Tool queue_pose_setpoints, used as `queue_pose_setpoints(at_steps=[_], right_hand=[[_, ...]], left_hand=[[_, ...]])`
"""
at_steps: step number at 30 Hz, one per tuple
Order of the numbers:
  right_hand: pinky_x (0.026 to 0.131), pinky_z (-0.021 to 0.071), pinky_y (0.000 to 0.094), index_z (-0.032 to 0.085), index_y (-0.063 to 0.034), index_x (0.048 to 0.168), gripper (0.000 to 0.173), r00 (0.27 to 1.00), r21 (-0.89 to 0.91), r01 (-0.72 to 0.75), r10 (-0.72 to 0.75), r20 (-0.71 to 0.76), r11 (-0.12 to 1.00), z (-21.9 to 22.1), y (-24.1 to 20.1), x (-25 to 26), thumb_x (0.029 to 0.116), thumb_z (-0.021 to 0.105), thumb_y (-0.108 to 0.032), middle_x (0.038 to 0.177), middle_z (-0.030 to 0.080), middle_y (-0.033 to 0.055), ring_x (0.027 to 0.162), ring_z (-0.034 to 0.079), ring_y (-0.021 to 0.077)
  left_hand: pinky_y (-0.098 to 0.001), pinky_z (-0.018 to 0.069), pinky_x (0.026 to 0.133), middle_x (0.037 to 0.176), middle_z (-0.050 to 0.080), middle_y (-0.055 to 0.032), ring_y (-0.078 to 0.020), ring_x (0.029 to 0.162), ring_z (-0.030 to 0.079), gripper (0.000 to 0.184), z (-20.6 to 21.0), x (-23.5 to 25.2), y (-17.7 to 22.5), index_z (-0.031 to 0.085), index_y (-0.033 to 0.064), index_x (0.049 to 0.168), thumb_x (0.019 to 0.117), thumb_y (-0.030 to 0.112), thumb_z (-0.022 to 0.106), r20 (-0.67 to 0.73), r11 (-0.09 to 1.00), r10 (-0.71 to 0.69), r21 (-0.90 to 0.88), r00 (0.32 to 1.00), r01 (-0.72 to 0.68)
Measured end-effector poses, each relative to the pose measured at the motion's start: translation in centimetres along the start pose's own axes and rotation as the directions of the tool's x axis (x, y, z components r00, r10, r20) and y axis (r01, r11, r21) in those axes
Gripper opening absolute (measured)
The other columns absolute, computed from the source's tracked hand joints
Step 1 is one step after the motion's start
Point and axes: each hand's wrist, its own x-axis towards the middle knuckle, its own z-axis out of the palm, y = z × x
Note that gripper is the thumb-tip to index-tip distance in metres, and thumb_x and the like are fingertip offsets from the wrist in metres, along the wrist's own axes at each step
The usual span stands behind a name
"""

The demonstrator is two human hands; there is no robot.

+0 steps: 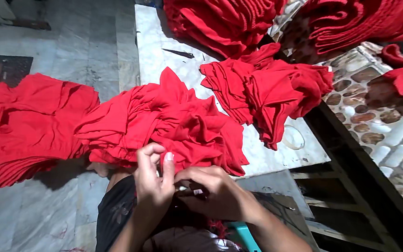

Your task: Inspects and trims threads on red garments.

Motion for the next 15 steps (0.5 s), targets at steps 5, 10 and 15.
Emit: queue_pose_setpoints(at_steps=[5, 10, 15], right_hand=[[0.08, 0.0532, 0.0165, 0.072, 0.0009, 0.119, 0.033, 0.991, -0.106, -0.035, 0.021, -0.136, 0.994, -3.2, 2.2, 1.5, 0.0887, 0.064, -0.009, 0.115, 0.073, 0.0123, 0.096, 0.067, 0.0058], [0.081, 0.0574, 0.0283, 0.073, -0.0015, 0.119, 0.033, 0.988, -0.229, -0.048, 0.012, -0.155, 0.972, -3.2, 4.2, 2.5, 0.0881, 0.061, -0.003, 0.13, 0.067, 0.0156, 0.107, 0.069, 0.0169], [0.053, 0.0513, 0.039, 0.074, -0.0121, 0.122, 0.039, 0.98, -0.43, -0.141, 0.063, -0.19, 0.892, -3.9, 4.5, 3.4, 0.0851, 0.076, -0.023, 0.152, 0.046, 0.0252, 0.076, 0.068, 0.0244]], left_hand=[[-0.0105, 0.0546, 0.065, 0.088, 0.071, 0.0189, 0.0066, 0.075, 0.066, 0.016, -2.4, 0.7, 0.6, 0.055, 0.0196, 0.109, 0.0992, 0.008, 0.06, -0.122, 0.984, 0.032, -0.168, 0.992, -0.053], [-0.0086, 0.0467, 0.067, 0.081, 0.064, -0.0029, 0.0041, 0.07, 0.057, 0.019, -3.5, -0.4, 0.1, 0.063, -0.0043, 0.101, 0.101, 0.013, 0.055, 0.025, 0.953, 0.158, 0.256, 0.987, -0.159], [-0.0403, 0.0443, 0.083, 0.093, 0.073, -0.0135, -0.0299, 0.093, 0.065, 0.029, -3.1, -0.5, -0.1, 0.075, 0.0066, 0.089, 0.0992, 0.025, 0.054, 0.127, 0.673, 0.228, 0.696, 0.965, -0.251]])
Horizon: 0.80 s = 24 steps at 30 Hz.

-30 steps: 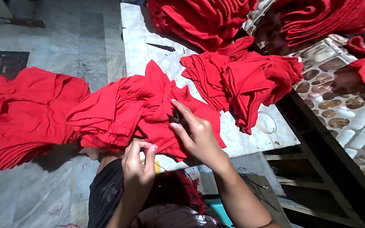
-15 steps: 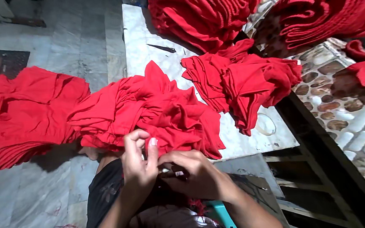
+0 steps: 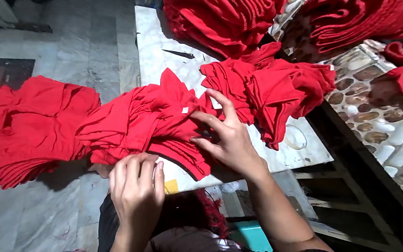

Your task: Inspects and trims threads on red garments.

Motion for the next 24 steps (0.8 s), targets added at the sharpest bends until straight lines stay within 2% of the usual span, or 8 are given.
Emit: queue_pose_setpoints(at_steps=[4, 7, 9, 12, 14, 18, 21, 24], right_hand=[[0.058, 0.0536, 0.049, 0.064, -0.014, 0.136, 0.07, 0.987, -0.061, -0.078, 0.086, 0.138, 0.995, -0.1, 0.6, 1.5, 0.0797, 0.077, -0.055, 0.139, 0.059, 0.0241, 0.083, 0.071, 0.0334], [0.067, 0.0548, 0.0555, 0.049, -0.0112, 0.151, 0.086, 0.977, -0.028, -0.108, 0.111, 0.181, 0.994, -0.1, 1.0, 2.8, 0.0793, 0.083, -0.047, 0.117, 0.07, 0.0176, 0.086, 0.07, 0.0348], [0.065, 0.0542, 0.0553, 0.056, -0.0075, 0.142, 0.071, 0.984, 0.044, -0.084, 0.076, 0.159, 0.995, 0.1, 1.7, 3.4, 0.0806, 0.083, -0.031, 0.095, 0.073, 0.0146, 0.077, 0.07, 0.0326], [0.065, 0.0555, 0.0457, 0.07, -0.0056, 0.116, 0.038, 0.994, 0.176, -0.018, -0.002, 0.113, 0.984, 0.0, 2.5, 3.7, 0.0818, 0.076, -0.022, 0.086, 0.072, 0.0067, 0.075, 0.07, 0.0193], [0.071, 0.0574, 0.0398, 0.072, -0.0015, 0.111, 0.036, 0.995, 0.237, 0.065, -0.083, 0.063, 0.969, -0.4, 2.0, 3.2, 0.0802, 0.073, -0.018, 0.091, 0.074, 0.0066, 0.081, 0.071, 0.0142], [0.079, 0.0544, 0.0229, 0.072, 0.0008, 0.103, 0.029, 0.982, 0.291, 0.19, -0.177, -0.072, 0.938, -0.3, 1.3, 0.5, 0.0868, 0.069, -0.023, 0.092, 0.074, 0.0084, 0.088, 0.068, 0.0051], [0.076, 0.0508, 0.0175, 0.067, 0.0001, 0.104, 0.027, 0.962, 0.286, 0.256, -0.215, -0.166, 0.924, -0.1, 1.1, -1.2, 0.0942, 0.063, -0.025, 0.086, 0.067, 0.0113, 0.084, 0.064, 0.0061], [0.073, 0.0494, 0.0163, 0.063, -0.0038, 0.105, 0.024, 0.945, 0.258, 0.278, -0.216, -0.245, 0.925, 0.4, 0.6, -2.5, 0.0969, 0.061, -0.027, 0.086, 0.062, 0.0099, 0.082, 0.062, 0.0065]], left_hand=[[-0.0405, 0.0298, 0.1, 0.104, 0.069, -0.0055, -0.028, 0.115, 0.053, 0.022, -1.1, 0.0, 1.9, 0.065, 0.0167, 0.091, 0.1034, 0.028, 0.052, -0.097, 0.997, 0.071, 0.003, 0.993, -0.071], [-0.0366, 0.0375, 0.101, 0.109, 0.071, -0.0034, -0.0213, 0.115, 0.059, 0.028, -0.7, -0.7, 3.4, 0.067, 0.0164, 0.101, 0.1068, 0.035, 0.046, 0.015, 0.962, 0.118, -0.25, 0.993, -0.11], [-0.0408, 0.045, 0.103, 0.122, 0.071, -0.0157, -0.0268, 0.12, 0.063, 0.04, 0.6, -0.7, 4.0, 0.071, 0.0005, 0.116, 0.101, 0.033, 0.052, 0.136, 0.92, 0.062, -0.391, 0.989, -0.004], [-0.042, 0.0395, 0.113, 0.149, 0.045, -0.0355, -0.0355, 0.138, 0.05, 0.068, 1.9, 0.0, 4.0, 0.044, -0.0166, 0.145, 0.0987, 0.033, 0.055, 0.328, 0.819, -0.071, -0.519, 0.942, 0.243], [-0.0322, 0.0421, 0.108, 0.146, 0.044, -0.0376, -0.0267, 0.134, 0.051, 0.069, 2.6, 0.4, 3.7, 0.037, -0.0227, 0.143, 0.0972, 0.025, 0.057, 0.349, 0.666, -0.164, -0.651, 0.922, 0.365], [-0.0198, 0.0537, 0.094, 0.107, 0.067, -0.004, 0.0007, 0.103, 0.065, 0.025, 2.6, 1.4, 3.6, 0.048, -0.0106, 0.118, 0.0932, -0.004, 0.049, 0.42, 0.136, -0.411, -0.85, 0.809, 0.509], [-0.0215, 0.0574, 0.085, 0.082, 0.07, 0.0073, 0.0008, 0.085, 0.069, 0.022, 2.4, 1.6, 3.6, 0.062, 0.0039, 0.092, 0.0936, -0.011, 0.045, 0.435, -0.071, -0.666, -0.846, 0.606, 0.529], [-0.0265, 0.0578, 0.085, 0.087, 0.069, 0.0043, -0.0052, 0.089, 0.069, 0.034, 2.4, 1.6, 2.3, 0.057, 0.0129, 0.098, 0.1053, 0.001, 0.026, 0.512, -0.42, -0.717, -0.859, 0.473, 0.292]])
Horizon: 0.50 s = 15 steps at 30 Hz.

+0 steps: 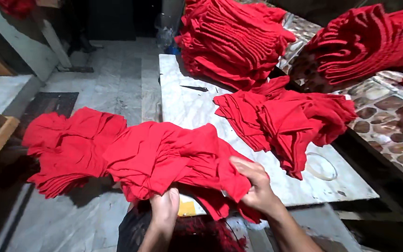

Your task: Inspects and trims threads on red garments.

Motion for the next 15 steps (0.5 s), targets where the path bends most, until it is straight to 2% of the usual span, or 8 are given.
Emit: queue_pose_setpoints(at_steps=[3, 5, 7, 9, 10, 12, 13, 15], right_hand=[[0.071, 0.0488, 0.017, 0.062, -0.0058, 0.104, 0.023, 0.998, -0.066, 0.019, -0.023, -0.057, 0.998, 0.5, 0.0, -1.3, 0.0977, 0.058, -0.028, 0.085, 0.06, 0.0097, 0.08, 0.061, 0.0085], [0.069, 0.0472, 0.017, 0.061, -0.0068, 0.105, 0.024, 0.996, -0.113, 0.034, -0.043, -0.08, 0.993, 0.6, 0.1, -2.0, 0.0988, 0.056, -0.029, 0.084, 0.058, 0.0095, 0.078, 0.059, 0.0097], [0.066, 0.0468, 0.0179, 0.061, -0.0078, 0.106, 0.024, 0.995, -0.13, 0.031, -0.043, -0.091, 0.991, 0.6, -0.1, -2.3, 0.0987, 0.055, -0.03, 0.083, 0.056, 0.0089, 0.075, 0.058, 0.0108], [0.062, 0.0462, 0.0189, 0.061, -0.0079, 0.105, 0.023, 0.996, -0.126, 0.021, -0.032, -0.081, 0.992, 0.7, -0.3, -2.3, 0.0973, 0.056, -0.029, 0.081, 0.056, 0.0088, 0.071, 0.057, 0.0117], [0.06, 0.0459, 0.02, 0.062, -0.0078, 0.104, 0.023, 0.997, -0.132, 0.015, -0.025, -0.072, 0.991, 0.7, -0.5, -2.1, 0.0964, 0.057, -0.029, 0.08, 0.056, 0.0092, 0.07, 0.057, 0.0125], [0.055, 0.0451, 0.0239, 0.067, -0.01, 0.106, 0.025, 0.999, -0.178, -0.004, -0.004, -0.04, 0.984, 0.7, -1.1, -1.6, 0.0941, 0.058, -0.031, 0.083, 0.06, 0.0115, 0.067, 0.058, 0.015], [0.052, 0.0449, 0.0264, 0.07, -0.012, 0.108, 0.028, 0.999, -0.208, -0.026, 0.021, -0.026, 0.978, 0.7, -1.7, -1.4, 0.0908, 0.06, -0.031, 0.09, 0.064, 0.0148, 0.068, 0.06, 0.0171], [0.047, 0.048, 0.0309, 0.072, -0.0167, 0.111, 0.033, 0.994, -0.247, -0.103, 0.108, 0.006, 0.963, 0.5, -2.6, -0.9, 0.083, 0.066, -0.033, 0.122, 0.065, 0.0229, 0.072, 0.067, 0.021]], left_hand=[[-0.0324, 0.0597, 0.079, 0.083, 0.068, 0.0016, -0.0109, 0.085, 0.07, 0.046, -0.8, 0.5, 2.0, 0.057, 0.0154, 0.096, 0.1106, 0.029, 0.015, -0.053, 0.955, -0.173, -0.252, 0.984, 0.154], [-0.0334, 0.0588, 0.069, 0.078, 0.064, 0.0033, -0.0103, 0.077, 0.067, 0.049, -1.0, 0.6, 3.2, 0.051, 0.0177, 0.096, 0.1098, 0.044, 0.012, -0.146, 0.96, -0.195, -0.231, 0.97, 0.158], [-0.0308, 0.061, 0.064, 0.072, 0.07, 0.0031, -0.0088, 0.071, 0.071, 0.051, -2.1, 0.8, 3.3, 0.061, 0.0188, 0.081, 0.109, 0.041, 0.024, -0.055, 0.962, -0.112, -0.257, 0.992, 0.094], [-0.0284, 0.0619, 0.067, 0.075, 0.074, 0.0026, -0.0077, 0.073, 0.073, 0.049, -3.0, 0.8, 3.0, 0.068, 0.0197, 0.078, 0.1076, 0.041, 0.035, 0.112, 0.968, -0.079, -0.23, 0.991, 0.104], [-0.0275, 0.0619, 0.067, 0.076, 0.074, 0.0029, -0.0071, 0.073, 0.073, 0.049, -3.2, 1.0, 2.9, 0.068, 0.0203, 0.078, 0.1076, 0.042, 0.036, 0.149, 0.977, -0.076, -0.184, 0.986, 0.103], [-0.026, 0.0615, 0.065, 0.074, 0.075, 0.0034, -0.0059, 0.071, 0.073, 0.053, -3.6, 1.7, 2.5, 0.066, 0.0195, 0.079, 0.1106, 0.03, 0.026, 0.199, 0.994, -0.036, -0.092, 0.979, 0.056], [-0.0254, 0.0615, 0.065, 0.074, 0.075, 0.0035, -0.0056, 0.07, 0.073, 0.053, -3.5, 2.1, 2.4, 0.066, 0.0188, 0.079, 0.1107, 0.024, 0.024, 0.205, 0.997, -0.019, -0.065, 0.979, 0.033], [-0.0221, 0.0602, 0.065, 0.073, 0.073, 0.0059, -0.0025, 0.069, 0.071, 0.046, -3.5, 2.5, 2.2, 0.061, 0.0158, 0.084, 0.108, 0.007, 0.022, 0.187, 0.998, 0.038, 0.048, 0.982, -0.048]])
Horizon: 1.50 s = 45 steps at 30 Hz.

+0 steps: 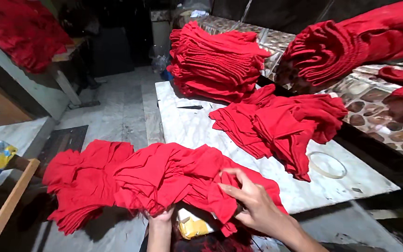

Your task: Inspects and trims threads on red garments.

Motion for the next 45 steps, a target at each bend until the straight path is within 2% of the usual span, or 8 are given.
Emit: queue_pose_setpoints(at_steps=[6, 14, 20, 26, 30, 37, 43, 45], right_hand=[[0.078, 0.0575, 0.0566, 0.071, 0.003, 0.12, 0.051, 0.964, 0.097, -0.198, 0.176, 0.199, 0.975, -1.3, 2.5, 3.7, 0.0825, 0.075, -0.031, 0.129, 0.067, 0.0232, 0.098, 0.073, 0.0362], [0.073, 0.0551, 0.04, 0.072, -0.0029, 0.108, 0.031, 0.95, 0.224, -0.148, 0.075, 0.303, 0.963, -3.0, 5.4, 6.2, 0.0831, 0.072, -0.021, 0.093, 0.073, 0.0074, 0.083, 0.068, 0.0158], [0.078, 0.0547, 0.0499, 0.068, -0.0073, 0.124, 0.042, 0.896, 0.132, -0.361, 0.304, 0.324, 0.923, -2.4, 4.2, 5.8, 0.0919, 0.072, -0.034, 0.098, 0.073, 0.0092, 0.089, 0.069, 0.0226], [0.079, 0.0553, 0.0526, 0.07, -0.0041, 0.118, 0.028, 0.899, 0.125, -0.38, 0.334, 0.283, 0.916, -1.8, 7.4, 8.5, 0.095, 0.07, -0.02, 0.093, 0.073, 0.012, 0.086, 0.071, 0.0255], [0.083, 0.0517, 0.0332, 0.066, 0.0037, 0.111, 0.022, 0.8, 0.231, -0.555, 0.437, 0.411, 0.799, -1.6, 12.1, 11.9, 0.1003, 0.064, -0.015, 0.095, 0.067, 0.0099, 0.086, 0.063, 0.0109], [0.088, 0.0474, 0.0491, 0.061, 0.012, 0.113, 0.034, 0.65, 0.138, -0.725, 0.604, 0.461, 0.675, 1.5, 17.2, 11.2, 0.1035, 0.062, -0.021, 0.101, 0.063, 0.0245, 0.093, 0.06, 0.029], [0.103, 0.0475, 0.0585, 0.051, 0.0007, 0.144, 0.055, 0.802, -0.028, -0.551, 0.539, 0.257, 0.834, -2.0, 16.2, 11.5, 0.1014, 0.065, -0.03, 0.131, 0.061, 0.0265, 0.12, 0.061, 0.0401], [0.065, 0.0528, 0.027, 0.062, 0.0039, 0.126, 0.047, 0.985, -0.059, 0.108, -0.115, -0.126, 0.992, -1.3, 18.7, 8.6, 0.1027, 0.058, -0.037, 0.102, 0.069, 0.0142, 0.083, 0.066, 0.0163]], left_hand=[[-0.0348, 0.0627, 0.072, 0.081, 0.077, -0.0028, -0.0152, 0.079, 0.075, 0.051, 0.0, 2.4, 0.6, 0.076, 0.0152, 0.08, 0.1049, 0.042, 0.04, 0.139, 0.896, -0.173, -0.39, 0.975, 0.214], [-0.0295, 0.0616, 0.074, 0.081, 0.076, -0.0004, -0.0103, 0.078, 0.074, 0.038, -2.0, 4.5, 5.0, 0.071, 0.0173, 0.079, 0.1031, 0.016, 0.042, 0.161, 0.986, -0.158, -0.028, 0.974, 0.164], [-0.0281, 0.055, 0.1, 0.106, 0.078, 0.0116, -0.0002, 0.103, 0.071, 0.029, -6.3, 8.9, 6.8, 0.079, 0.0294, 0.113, 0.0912, 0.046, 0.067, 0.738, 0.96, -0.194, 0.279, 0.646, -0.03], [-0.0362, 0.0627, 0.084, 0.101, 0.078, 0.0009, -0.015, 0.094, 0.075, 0.061, 2.5, 12.3, 7.6, 0.072, 0.0182, 0.111, 0.0803, 0.071, 0.066, 0.52, 0.838, -0.2, 0.529, 0.83, -0.13], [-0.0369, 0.0571, 0.094, 0.111, 0.072, -0.0009, -0.014, 0.104, 0.07, 0.053, 5.9, 16.4, 6.3, 0.048, 0.0047, 0.134, 0.11, 0.042, 0.019, 0.462, 0.733, -0.156, 0.647, 0.873, -0.211], [-0.0282, 0.0546, 0.084, 0.119, 0.067, -0.0102, -0.0114, 0.1, 0.067, 0.043, 0.8, 20.5, 2.8, 0.053, -0.004, 0.133, 0.1121, 0.019, 0.023, 0.199, 0.632, -0.221, 0.775, 0.955, -0.016], [-0.0186, 0.0484, 0.095, 0.12, 0.062, -0.0072, 0.0022, 0.106, 0.059, 0.044, -3.7, 13.7, 3.8, 0.048, -0.0065, 0.138, 0.1126, 0.02, 0.022, 0.09, 0.412, -0.31, 0.91, 0.947, 0.049], [-0.0202, 0.0437, 0.104, 0.141, 0.053, -0.0111, -0.0006, 0.123, 0.053, 0.05, -4.0, 11.7, 4.2, 0.033, -0.0081, 0.15, 0.1116, 0.023, 0.023, 0.096, 0.526, -0.344, 0.843, 0.934, 0.107]])
